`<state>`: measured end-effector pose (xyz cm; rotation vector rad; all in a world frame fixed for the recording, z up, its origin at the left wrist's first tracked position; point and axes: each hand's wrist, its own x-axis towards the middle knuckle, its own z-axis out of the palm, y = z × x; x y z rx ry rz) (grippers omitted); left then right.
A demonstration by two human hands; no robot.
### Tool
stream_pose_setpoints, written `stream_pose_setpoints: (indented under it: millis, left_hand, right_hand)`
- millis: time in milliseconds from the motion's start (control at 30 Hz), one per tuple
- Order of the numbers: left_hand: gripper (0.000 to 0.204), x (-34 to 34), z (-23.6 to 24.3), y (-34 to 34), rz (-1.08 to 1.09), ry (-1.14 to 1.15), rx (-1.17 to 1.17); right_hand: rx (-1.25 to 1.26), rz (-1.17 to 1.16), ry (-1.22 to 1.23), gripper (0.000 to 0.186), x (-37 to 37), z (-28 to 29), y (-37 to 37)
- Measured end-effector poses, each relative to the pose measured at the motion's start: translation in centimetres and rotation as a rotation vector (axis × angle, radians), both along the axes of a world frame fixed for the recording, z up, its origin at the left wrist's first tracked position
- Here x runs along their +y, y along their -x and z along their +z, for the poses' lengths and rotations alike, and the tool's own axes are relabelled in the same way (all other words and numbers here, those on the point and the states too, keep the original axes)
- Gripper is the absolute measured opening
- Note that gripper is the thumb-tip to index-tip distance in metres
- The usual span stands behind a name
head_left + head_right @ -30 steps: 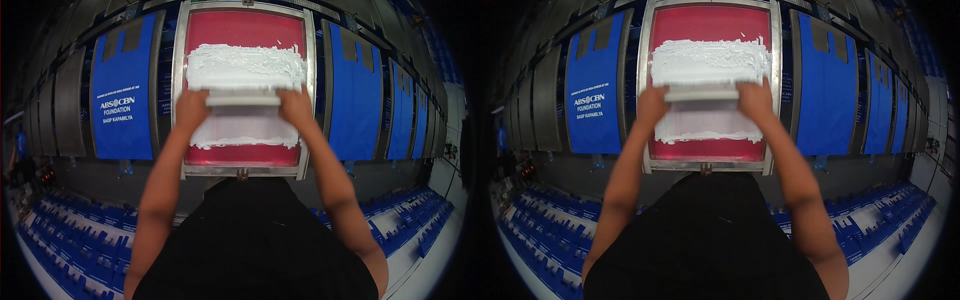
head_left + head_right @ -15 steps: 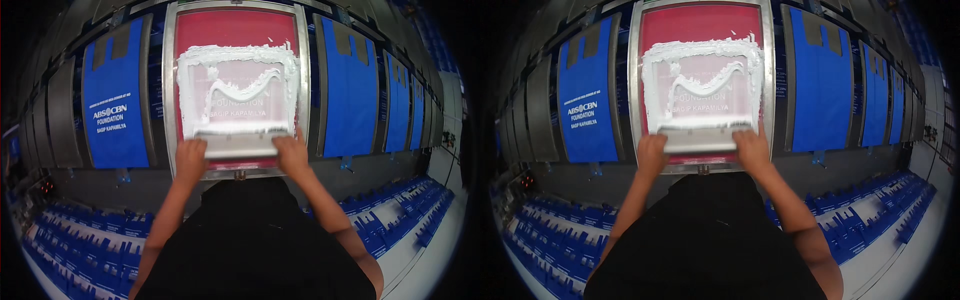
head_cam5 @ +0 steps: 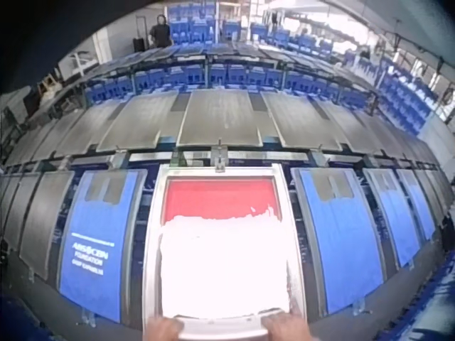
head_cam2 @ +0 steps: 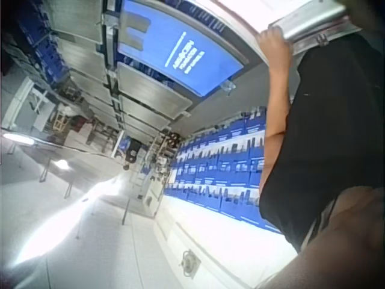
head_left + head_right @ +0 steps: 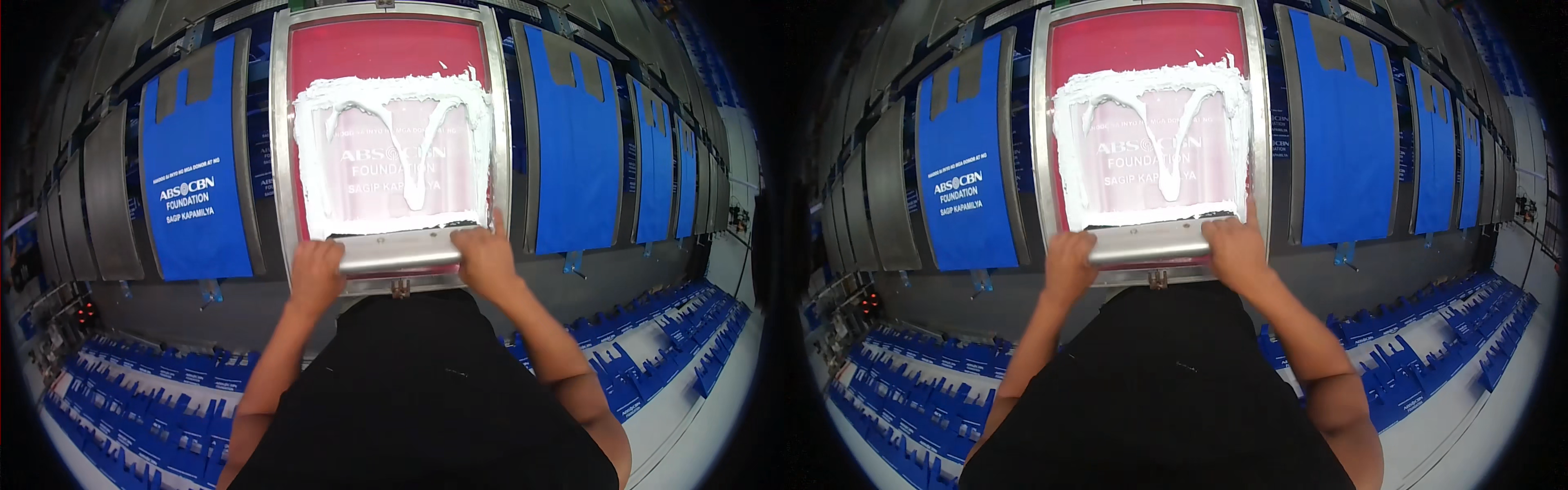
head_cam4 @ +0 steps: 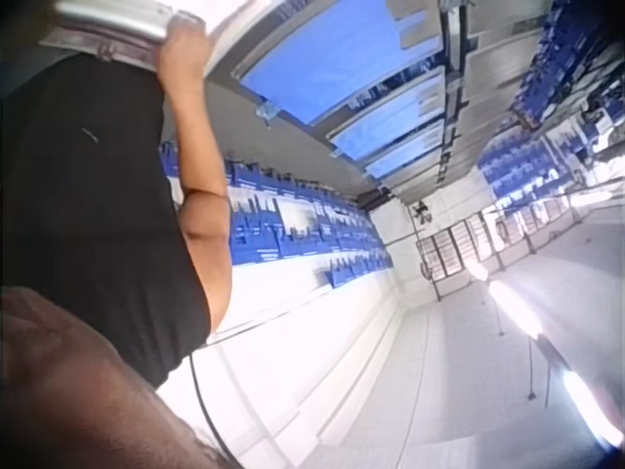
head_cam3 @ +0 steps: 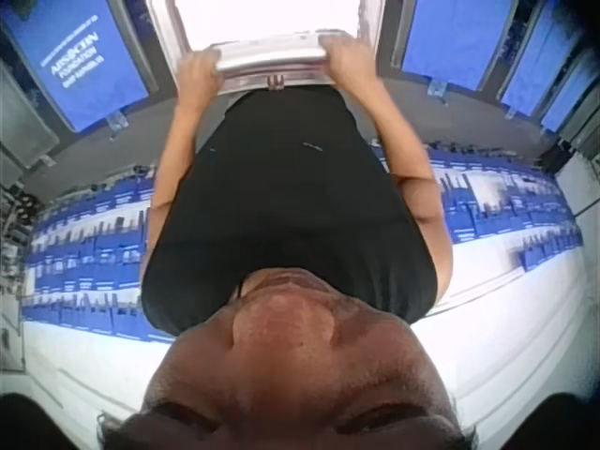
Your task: The person uses a squeegee to spread white ink evenly across a screen printing frame. They add more ink from a container and continue to spread it across the screen. The person is working in a large room with blue banners and other equipment visible in the background.
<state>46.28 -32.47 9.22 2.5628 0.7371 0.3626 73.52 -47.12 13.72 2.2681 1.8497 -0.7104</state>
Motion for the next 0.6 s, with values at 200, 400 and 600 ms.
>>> stream_pose_setpoints:
  millis: [200,400,600]
  left_hand:
    - [0.023,13.2,-1.0,-8.9,0.119,-0.066,0.182]
    - [0.033,17.2,1.3,-10.4,0.143,-0.02,0.33]
    - [0.038,-1.3,-0.6,0.5,0.027,0.043,0.016]
  right_hand:
    - [-0.18,-0.038,-0.097,0.035,11.5,-4.9,-7.7]
    - [-0.144,-0.03,-0.139,0.041,15.0,-0.3,-9.0]
    - [0.036,-0.052,-0.017,0.039,-0.9,-0.3,0.8]
